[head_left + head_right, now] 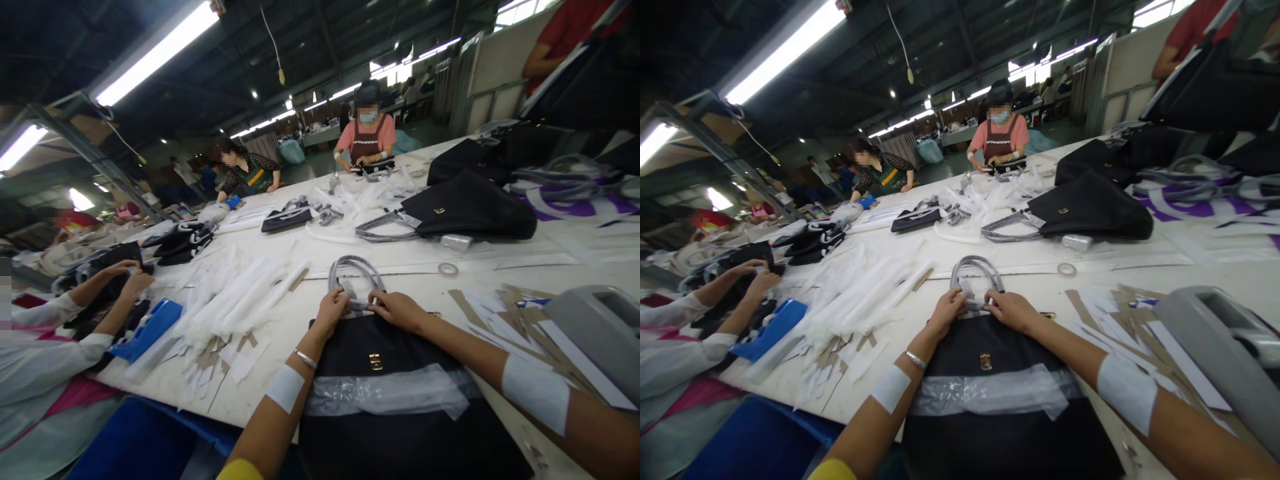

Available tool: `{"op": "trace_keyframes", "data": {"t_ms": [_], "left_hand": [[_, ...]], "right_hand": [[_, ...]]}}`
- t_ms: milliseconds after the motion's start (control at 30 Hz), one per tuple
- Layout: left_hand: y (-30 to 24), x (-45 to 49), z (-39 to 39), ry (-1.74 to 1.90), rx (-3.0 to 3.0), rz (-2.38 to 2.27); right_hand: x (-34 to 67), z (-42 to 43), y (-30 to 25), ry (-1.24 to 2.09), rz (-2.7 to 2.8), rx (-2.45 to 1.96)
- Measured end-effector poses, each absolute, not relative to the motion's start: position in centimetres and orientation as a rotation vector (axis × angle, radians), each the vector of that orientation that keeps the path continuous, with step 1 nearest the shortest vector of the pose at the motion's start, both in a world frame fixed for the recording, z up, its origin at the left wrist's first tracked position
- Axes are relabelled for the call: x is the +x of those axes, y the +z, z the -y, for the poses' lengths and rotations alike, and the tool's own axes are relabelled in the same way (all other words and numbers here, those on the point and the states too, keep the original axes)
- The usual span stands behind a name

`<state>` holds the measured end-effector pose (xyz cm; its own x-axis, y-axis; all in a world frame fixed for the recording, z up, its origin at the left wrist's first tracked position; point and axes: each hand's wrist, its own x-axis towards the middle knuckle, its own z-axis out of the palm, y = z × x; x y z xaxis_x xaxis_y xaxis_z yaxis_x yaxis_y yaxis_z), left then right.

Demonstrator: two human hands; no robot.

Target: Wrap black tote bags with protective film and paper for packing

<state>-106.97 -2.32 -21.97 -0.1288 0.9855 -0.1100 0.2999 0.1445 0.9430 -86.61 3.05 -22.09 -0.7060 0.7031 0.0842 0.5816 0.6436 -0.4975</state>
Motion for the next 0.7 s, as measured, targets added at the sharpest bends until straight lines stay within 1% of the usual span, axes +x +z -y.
{"op": "trace_keyframes", "data": {"t_ms": [167, 233, 300, 367, 467, 533, 633, 700], "left_hand": [[-18.8, -107.2, 4.1, 0.392, 1.899, -1.873], [-17.5, -107.0, 4.9, 0.247, 2.028, -1.928], [-16.5, -106.8, 5.5, 0.287, 2.067, -1.92], [-16.1, -106.5, 5.8, 0.394, 2.088, -1.86], [-16.6, -106.4, 5.8, 0.505, 2.122, -1.747], [-17.4, -106.4, 5.8, 0.507, 2.135, -1.685], [-18.7, -106.5, 6.0, 0.411, 2.116, -1.67], [-19.3, -106.4, 6.2, 0.35, 2.106, -1.709]], "right_hand": [[-86.9, -3.0, -21.1, 0.659, 2.645, -0.99], [-86.9, -3.2, -20.7, 0.72, 2.644, -0.969], [-87.1, -3.7, -20.4, 0.84, 2.65, -0.921], [-87.2, -4.4, -19.9, 1.041, 2.676, -0.843], [-87.5, -5.4, -19.1, 1.346, 2.716, -0.816], [-87.7, -5.8, -18.7, 1.477, 2.729, -0.857], [-88.0, -6.0, -18.6, 1.542, 2.786, -0.797], [-88.4, -6.1, -18.9, 1.438, 2.836, -0.773]]}}
